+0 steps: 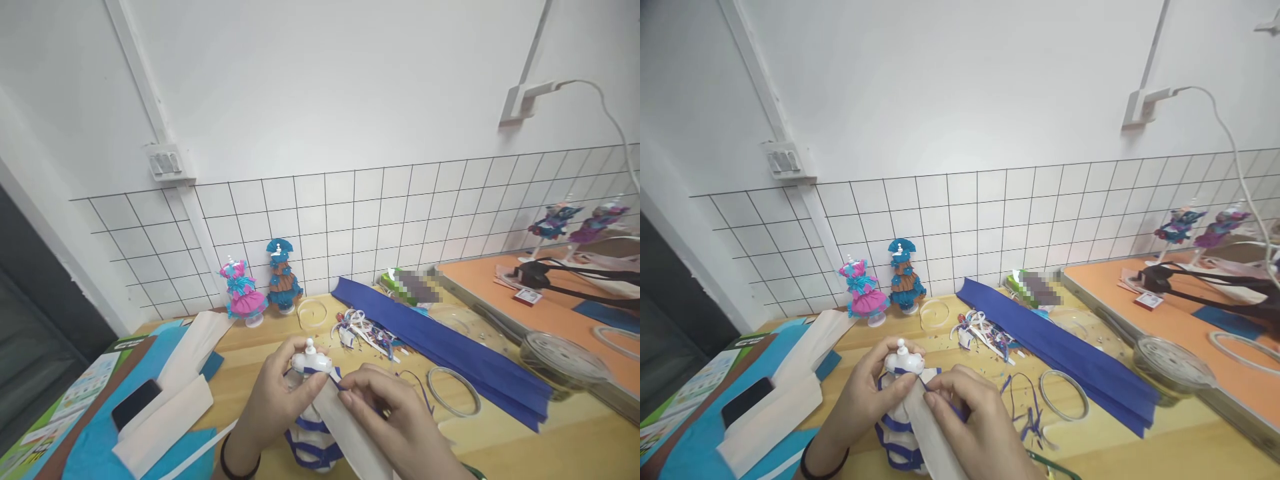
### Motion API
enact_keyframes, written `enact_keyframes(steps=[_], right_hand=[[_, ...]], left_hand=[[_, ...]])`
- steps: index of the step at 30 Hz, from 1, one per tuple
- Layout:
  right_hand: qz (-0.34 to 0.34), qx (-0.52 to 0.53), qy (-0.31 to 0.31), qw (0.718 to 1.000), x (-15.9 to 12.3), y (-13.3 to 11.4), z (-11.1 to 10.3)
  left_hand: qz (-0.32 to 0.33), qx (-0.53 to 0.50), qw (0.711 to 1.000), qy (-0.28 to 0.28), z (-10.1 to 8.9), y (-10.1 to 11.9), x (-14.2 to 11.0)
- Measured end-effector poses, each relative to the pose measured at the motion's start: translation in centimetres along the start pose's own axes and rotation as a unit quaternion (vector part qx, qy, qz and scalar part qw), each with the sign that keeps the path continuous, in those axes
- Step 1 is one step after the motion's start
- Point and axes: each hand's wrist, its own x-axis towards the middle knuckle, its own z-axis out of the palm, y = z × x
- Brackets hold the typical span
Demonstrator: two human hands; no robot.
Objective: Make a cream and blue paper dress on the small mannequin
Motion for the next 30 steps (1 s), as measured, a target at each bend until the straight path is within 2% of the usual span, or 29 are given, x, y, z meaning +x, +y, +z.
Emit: enact_keyframes(steps=[4, 7, 10, 12, 15, 19, 23, 25, 27, 30], right_hand=[[0.126, 0.142, -0.032, 0.981, 0.3, 0.2, 0.1], [0.159, 0.192, -0.032, 0.968, 0.6, 0.4, 0.2], [0.161, 0.172, -0.026, 0.971, 0.8, 0.7, 0.2], [0.139, 0.121, -0.019, 0.983, 0.8, 0.7, 0.1], [0.058, 0.011, -0.023, 0.998, 0.6, 0.3, -0.7], [-0.043, -0.080, -0.051, 0.995, 0.4, -0.8, -2.0], [-0.069, -0.107, -0.059, 0.990, 0.1, -1.0, -2.0], [-0.038, -0.067, -0.074, 0.994, 0.1, -0.7, -1.4], [0.027, 0.000, -0.080, 0.996, 0.2, -0.4, -0.8], [0.119, 0.107, -0.088, 0.983, 0.4, -0.2, -0.1]], left_hand=[[0.011, 0.017, 1.000, -0.017, -0.4, -0.5, 0.1], [0.013, 0.017, 1.000, -0.020, -0.4, -0.6, 0.1], [0.016, 0.019, 0.999, -0.022, -0.4, -0.5, 0.1], [0.017, 0.019, 0.999, -0.020, -0.4, -0.5, 0.1], [0.017, 0.024, 0.999, -0.018, -0.4, -0.4, 0.1], [0.026, 0.033, 0.999, -0.027, -0.3, -0.2, 0.1], [0.030, 0.029, 0.998, -0.038, -0.4, -0.3, 0.0], [0.030, 0.017, 0.999, -0.040, -0.4, -0.4, 0.0], [0.028, 0.004, 0.999, -0.037, -0.5, -0.7, 0.0], [0.019, -0.013, 0.999, -0.033, -0.5, -0.9, 0.1]])
